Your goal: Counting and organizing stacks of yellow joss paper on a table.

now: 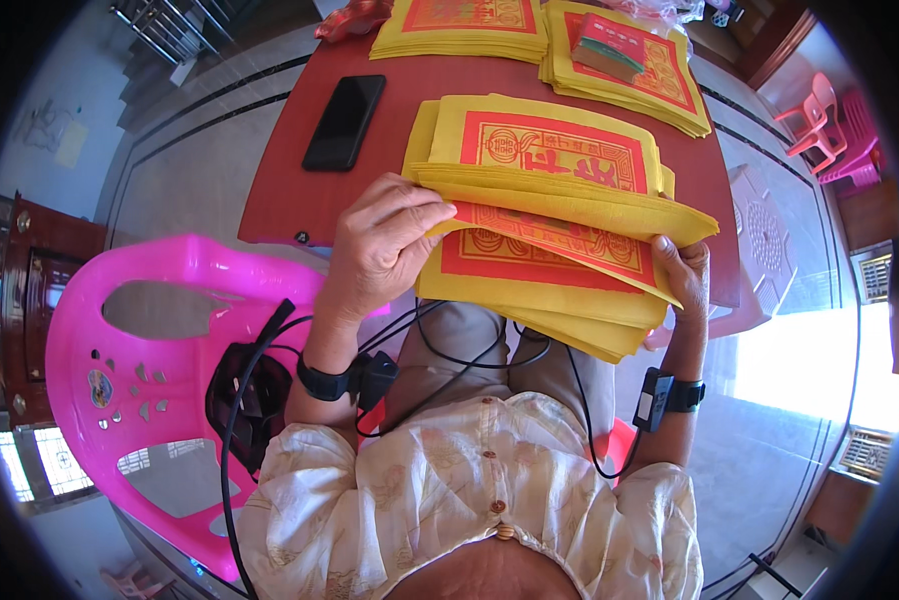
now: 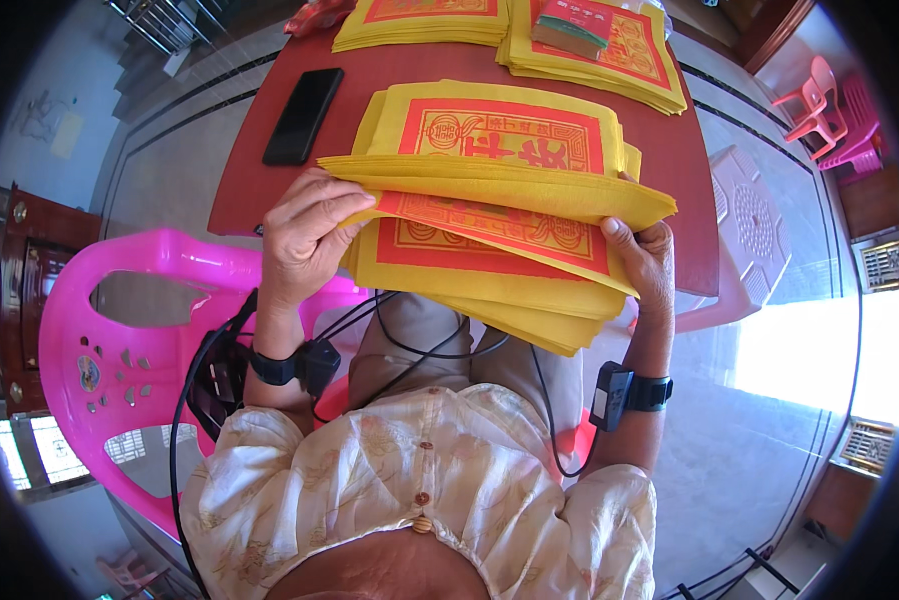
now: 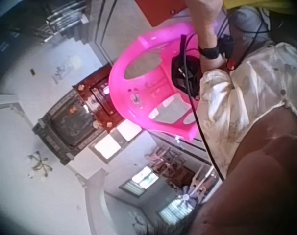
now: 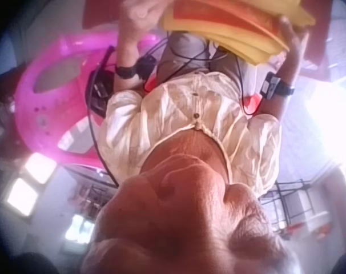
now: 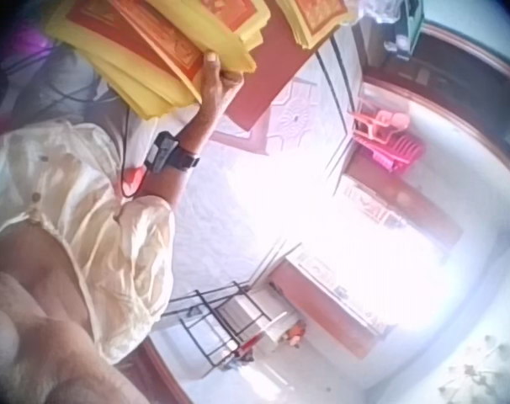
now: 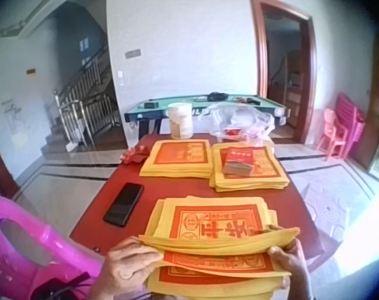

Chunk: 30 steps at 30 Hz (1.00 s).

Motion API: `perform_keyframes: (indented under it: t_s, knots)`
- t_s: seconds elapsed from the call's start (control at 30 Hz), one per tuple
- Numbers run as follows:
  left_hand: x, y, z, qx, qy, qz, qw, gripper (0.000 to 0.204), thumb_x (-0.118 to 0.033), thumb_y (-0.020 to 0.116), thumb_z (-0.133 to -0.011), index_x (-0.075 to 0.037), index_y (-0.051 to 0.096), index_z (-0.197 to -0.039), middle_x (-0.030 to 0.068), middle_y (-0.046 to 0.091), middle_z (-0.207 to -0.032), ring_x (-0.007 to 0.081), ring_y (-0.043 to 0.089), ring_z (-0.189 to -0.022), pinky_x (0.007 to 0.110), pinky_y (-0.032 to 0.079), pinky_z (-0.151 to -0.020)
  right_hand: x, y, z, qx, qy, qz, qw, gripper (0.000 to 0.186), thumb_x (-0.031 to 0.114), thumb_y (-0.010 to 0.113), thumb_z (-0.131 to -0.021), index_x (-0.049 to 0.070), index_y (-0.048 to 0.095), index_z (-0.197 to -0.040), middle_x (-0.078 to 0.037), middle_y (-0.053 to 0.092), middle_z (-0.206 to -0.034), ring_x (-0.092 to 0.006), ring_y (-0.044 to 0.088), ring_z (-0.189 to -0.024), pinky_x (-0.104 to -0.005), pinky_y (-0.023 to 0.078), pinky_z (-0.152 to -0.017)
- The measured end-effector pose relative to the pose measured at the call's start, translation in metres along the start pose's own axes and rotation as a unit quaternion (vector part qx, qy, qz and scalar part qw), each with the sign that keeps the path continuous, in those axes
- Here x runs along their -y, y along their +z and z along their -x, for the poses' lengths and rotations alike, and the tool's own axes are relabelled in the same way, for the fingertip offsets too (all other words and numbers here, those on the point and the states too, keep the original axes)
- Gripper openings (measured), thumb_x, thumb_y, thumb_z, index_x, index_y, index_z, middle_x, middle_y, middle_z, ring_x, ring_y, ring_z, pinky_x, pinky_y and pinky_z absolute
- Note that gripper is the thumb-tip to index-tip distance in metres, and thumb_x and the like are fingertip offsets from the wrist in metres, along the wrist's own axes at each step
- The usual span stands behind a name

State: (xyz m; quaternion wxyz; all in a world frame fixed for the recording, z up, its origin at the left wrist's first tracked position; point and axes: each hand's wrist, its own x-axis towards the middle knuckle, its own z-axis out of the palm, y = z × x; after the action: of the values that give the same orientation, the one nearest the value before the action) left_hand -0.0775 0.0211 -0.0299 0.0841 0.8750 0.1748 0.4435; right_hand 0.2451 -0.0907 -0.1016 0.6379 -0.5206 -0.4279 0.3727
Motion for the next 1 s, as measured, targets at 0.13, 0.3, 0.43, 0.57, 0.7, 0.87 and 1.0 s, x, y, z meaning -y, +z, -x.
perform_keyframes:
  t_s: [0.13,0.3,0.43,0.57,0.7,0.87,1.0]
  knots:
    - [0.000,0.005,0.001,-0.019,-0.015,-0.014,1.000,0.021,0.003,0.070,-0.063,0.000,0.065,-0.084,0.0091,0.063,-0.078,0.0247,0.058,-0.073,0.032,0.049,-0.061,0.000,-0.013,0.001,0.041,0.007,0.011,0.999,0.053,0.024,0.060,-0.087,-0.001,0.043,-0.130,-0.009,0.061,-0.106,-0.0112,0.055,-0.096,-0.0272,0.042,-0.088]
    - [-0.002,0.012,0.002,-0.074,-0.063,0.018,0.995,0.017,0.002,0.069,-0.070,0.001,0.065,-0.086,0.0104,0.063,-0.078,0.0229,0.060,-0.069,0.030,0.049,-0.059,0.002,-0.010,0.000,0.021,-0.022,0.048,0.998,0.060,0.042,0.047,-0.091,-0.007,0.045,-0.124,-0.012,0.057,-0.113,-0.0155,0.056,-0.098,-0.0273,0.043,-0.087]
    - [-0.005,0.016,0.002,-0.096,-0.076,0.036,0.992,0.013,0.002,0.067,-0.074,0.002,0.064,-0.087,0.0115,0.063,-0.078,0.0217,0.061,-0.068,0.028,0.048,-0.059,0.000,-0.010,-0.005,0.036,-0.089,-0.004,0.995,0.064,0.049,0.041,-0.089,-0.007,0.048,-0.121,-0.018,0.048,-0.127,-0.0262,0.040,-0.121,-0.0370,0.030,-0.101]
    - [-0.009,0.017,0.001,-0.102,-0.136,0.064,0.983,0.009,0.001,0.065,-0.077,0.004,0.063,-0.086,0.0117,0.063,-0.077,0.0196,0.061,-0.067,0.026,0.047,-0.058,-0.001,-0.012,-0.007,0.071,-0.142,-0.036,0.987,0.079,0.066,0.036,-0.082,-0.003,0.056,-0.115,-0.017,0.049,-0.128,-0.0316,0.026,-0.132,-0.0457,0.017,-0.108]
    - [-0.008,0.018,0.002,-0.101,-0.135,0.065,0.984,0.008,0.001,0.064,-0.078,0.004,0.063,-0.086,0.0116,0.063,-0.076,0.0193,0.061,-0.066,0.026,0.047,-0.058,-0.005,-0.016,-0.006,0.087,-0.181,0.029,0.979,0.092,0.080,0.041,-0.068,0.003,0.058,-0.116,-0.015,0.049,-0.128,-0.0324,0.027,-0.132,-0.0486,0.015,-0.109]
    - [-0.009,0.020,0.003,-0.109,-0.154,0.079,0.979,0.008,0.001,0.064,-0.079,0.004,0.063,-0.086,0.0110,0.063,-0.075,0.0165,0.060,-0.065,0.025,0.046,-0.057,-0.003,-0.011,-0.006,0.072,-0.201,0.119,0.970,0.100,0.084,0.049,-0.056,0.007,0.057,-0.118,-0.015,0.049,-0.129,-0.0342,0.025,-0.132,-0.0519,0.013,-0.108]
    - [-0.008,0.021,0.004,-0.102,-0.180,0.093,0.974,0.008,0.001,0.063,-0.080,0.004,0.064,-0.087,0.0105,0.062,-0.075,0.0140,0.059,-0.064,0.023,0.045,-0.056,0.000,-0.014,-0.005,0.088,-0.207,0.042,0.973,0.099,0.081,0.056,-0.054,0.008,0.055,-0.121,-0.015,0.045,-0.132,-0.0354,0.023,-0.133,-0.0526,0.007,-0.108]
